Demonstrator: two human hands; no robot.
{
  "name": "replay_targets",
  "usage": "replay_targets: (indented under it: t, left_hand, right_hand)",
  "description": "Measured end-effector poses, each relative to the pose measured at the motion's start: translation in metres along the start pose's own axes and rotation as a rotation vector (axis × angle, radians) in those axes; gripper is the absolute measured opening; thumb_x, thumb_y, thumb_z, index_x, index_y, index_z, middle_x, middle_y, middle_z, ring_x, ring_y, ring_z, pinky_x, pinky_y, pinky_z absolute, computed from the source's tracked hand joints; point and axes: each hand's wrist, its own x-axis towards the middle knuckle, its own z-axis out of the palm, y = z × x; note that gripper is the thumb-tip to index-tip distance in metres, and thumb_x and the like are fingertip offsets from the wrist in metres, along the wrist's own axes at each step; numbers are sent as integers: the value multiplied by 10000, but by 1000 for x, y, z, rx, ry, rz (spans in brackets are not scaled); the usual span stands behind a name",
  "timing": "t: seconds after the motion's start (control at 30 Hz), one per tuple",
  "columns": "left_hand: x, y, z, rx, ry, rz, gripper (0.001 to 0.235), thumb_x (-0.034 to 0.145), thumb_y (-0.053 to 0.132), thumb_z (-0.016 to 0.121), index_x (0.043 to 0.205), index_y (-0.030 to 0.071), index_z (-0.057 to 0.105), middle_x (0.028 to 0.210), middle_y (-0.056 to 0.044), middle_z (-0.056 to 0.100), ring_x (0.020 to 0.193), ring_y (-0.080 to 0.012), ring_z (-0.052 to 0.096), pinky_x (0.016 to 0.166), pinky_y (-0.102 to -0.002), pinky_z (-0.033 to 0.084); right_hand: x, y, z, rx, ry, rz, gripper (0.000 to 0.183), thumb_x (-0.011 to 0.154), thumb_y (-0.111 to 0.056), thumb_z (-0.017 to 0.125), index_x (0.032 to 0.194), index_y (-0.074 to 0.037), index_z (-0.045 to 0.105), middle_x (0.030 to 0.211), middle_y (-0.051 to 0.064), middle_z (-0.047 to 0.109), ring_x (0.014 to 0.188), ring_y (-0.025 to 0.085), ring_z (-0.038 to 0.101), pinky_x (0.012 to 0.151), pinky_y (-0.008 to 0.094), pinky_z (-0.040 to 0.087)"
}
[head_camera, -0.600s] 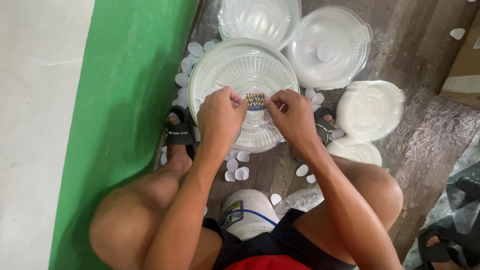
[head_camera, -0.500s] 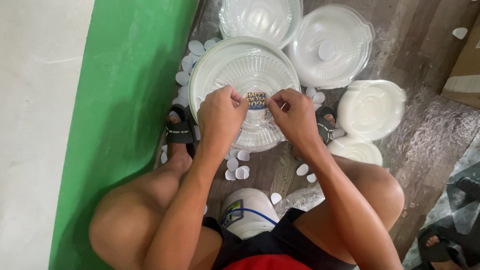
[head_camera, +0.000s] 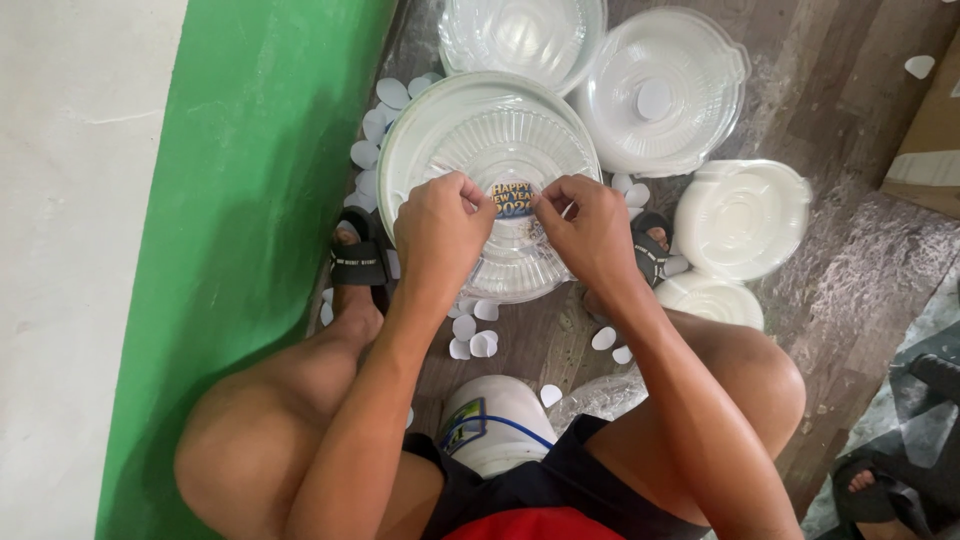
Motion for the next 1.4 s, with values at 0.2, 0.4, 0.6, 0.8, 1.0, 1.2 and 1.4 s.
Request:
replay_targets:
  t: [0.2,0.4,0.6,0.8,1.0,1.2,1.4]
  left_hand:
    - [-4,1,-2,-35,-3,-4,140,850,170,653,832,61,738,708,-97,710,721,-343,733,649,-477,592]
    - [-3,2,-1,-32,16,-2,133,856,166,670,838,59,746,720,-108,720,721,-334,736,660,-470,601]
    - [0,-3,5,25,14,28,119,844,185,669,829,77,717,698,-83,697,740,-359,738,654,-506,594]
    - [1,-3,8,42,34,41,93,846,148,682,818,62,702,706,-121,700,752,-387,742,666,-520,601]
    - [0,-8,7,66,39,43,113,856,179,722,796,92,681,688,-113,691,737,-396,738,658,-533,588]
    - [-5,-7,-4,33,36,40,149,869,190,759,813,71,689,695,-108,706,740,-386,744,655,-519,593]
    - [-3,-20,18,173,189,166,350,879,394,800,778,121,605,627,-64,614,628,-318,713,569,-484,576]
  right_hand:
    - [0,-2,-2,2,-24,14,109,885,-150,739,812,-71,759,687,67,662,594,191,600,576,333,492]
    - [1,-3,0,-20,-20,22,105,885,-140,742,812,-67,762,687,71,670,588,200,605,572,337,495]
    - [3,-2,2,-93,-21,49,125,858,-202,745,783,-102,736,671,59,653,591,225,637,586,380,509]
    - [7,4,7,-161,-19,110,174,849,-291,753,774,-134,739,669,38,656,621,242,647,604,389,517]
    - [9,13,17,-231,6,149,271,824,-380,791,757,-125,728,633,35,670,648,277,683,640,417,552]
    - [6,-42,-19,-163,-21,237,645,817,-236,904,1274,6,519,747,150,660,755,357,693,766,484,550]
    - [8,1,-12,-251,0,177,270,954,-327,780,1043,-122,629,670,28,626,696,294,680,714,427,519]
